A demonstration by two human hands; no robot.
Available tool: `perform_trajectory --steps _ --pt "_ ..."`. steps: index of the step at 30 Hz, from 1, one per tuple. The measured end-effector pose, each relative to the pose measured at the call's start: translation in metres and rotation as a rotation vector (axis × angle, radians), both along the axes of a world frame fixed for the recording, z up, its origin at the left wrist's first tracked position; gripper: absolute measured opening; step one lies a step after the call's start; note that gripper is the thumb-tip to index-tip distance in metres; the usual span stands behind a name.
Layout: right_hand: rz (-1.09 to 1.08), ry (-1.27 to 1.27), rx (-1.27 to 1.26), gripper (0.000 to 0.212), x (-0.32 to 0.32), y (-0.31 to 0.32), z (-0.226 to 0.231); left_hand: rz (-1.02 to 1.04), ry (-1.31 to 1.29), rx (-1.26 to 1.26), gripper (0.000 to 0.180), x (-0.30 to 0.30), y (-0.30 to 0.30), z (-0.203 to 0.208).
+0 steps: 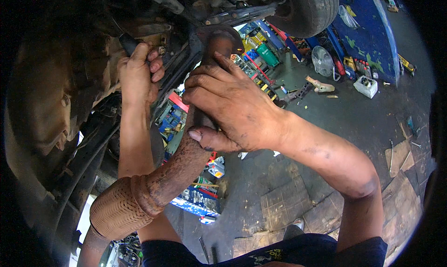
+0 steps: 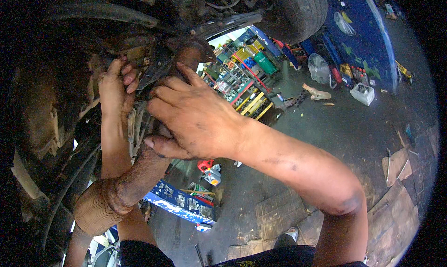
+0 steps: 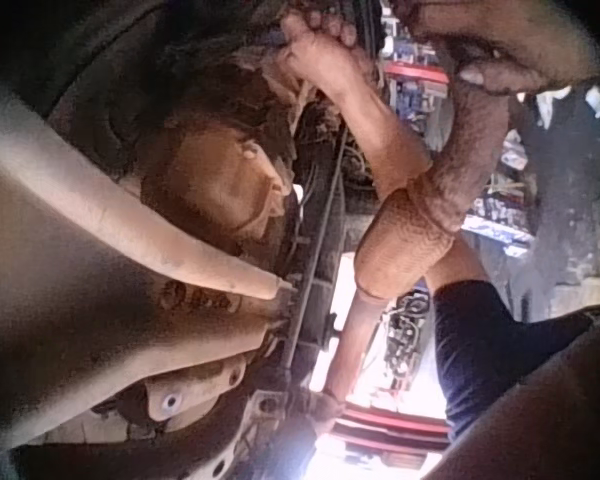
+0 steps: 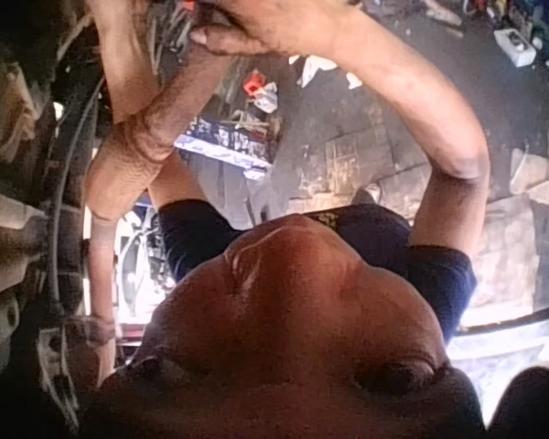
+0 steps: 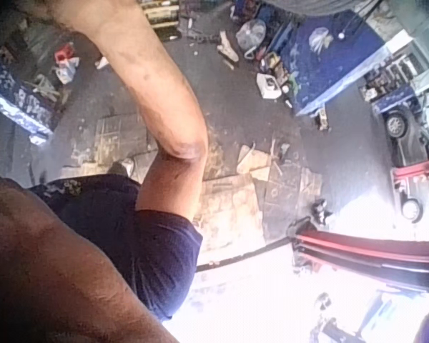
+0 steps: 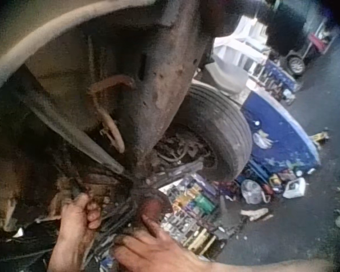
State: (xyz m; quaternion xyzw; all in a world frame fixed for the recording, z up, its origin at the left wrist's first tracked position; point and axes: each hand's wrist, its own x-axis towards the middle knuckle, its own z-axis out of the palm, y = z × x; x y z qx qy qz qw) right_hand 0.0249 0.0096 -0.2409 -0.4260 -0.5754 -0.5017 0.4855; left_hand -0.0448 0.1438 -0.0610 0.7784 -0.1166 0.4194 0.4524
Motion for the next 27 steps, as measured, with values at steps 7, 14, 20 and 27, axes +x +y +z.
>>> perform_trajectory --steps 7,14,20,27 --pt "0.015 -0.007 0.007 0.058 0.002 0.005 -0.004 0.081 0.025 0.04 0.011 -0.015 0.01 0.006" --pt "-0.003 -0.032 0.144 0.048 -0.001 0.004 -0.003 0.187 0.016 0.117 0.017 -0.015 0.02 0.008" --pt "0.006 -0.031 0.06 0.051 0.002 -0.002 0.008 0.037 -0.021 -0.001 0.022 0.0 0.011 -0.002" --pt "-0.031 -0.071 0.056 0.056 0.006 -0.003 0.015 -0.373 -0.024 -0.209 0.012 0.039 -0.022 -0.009"
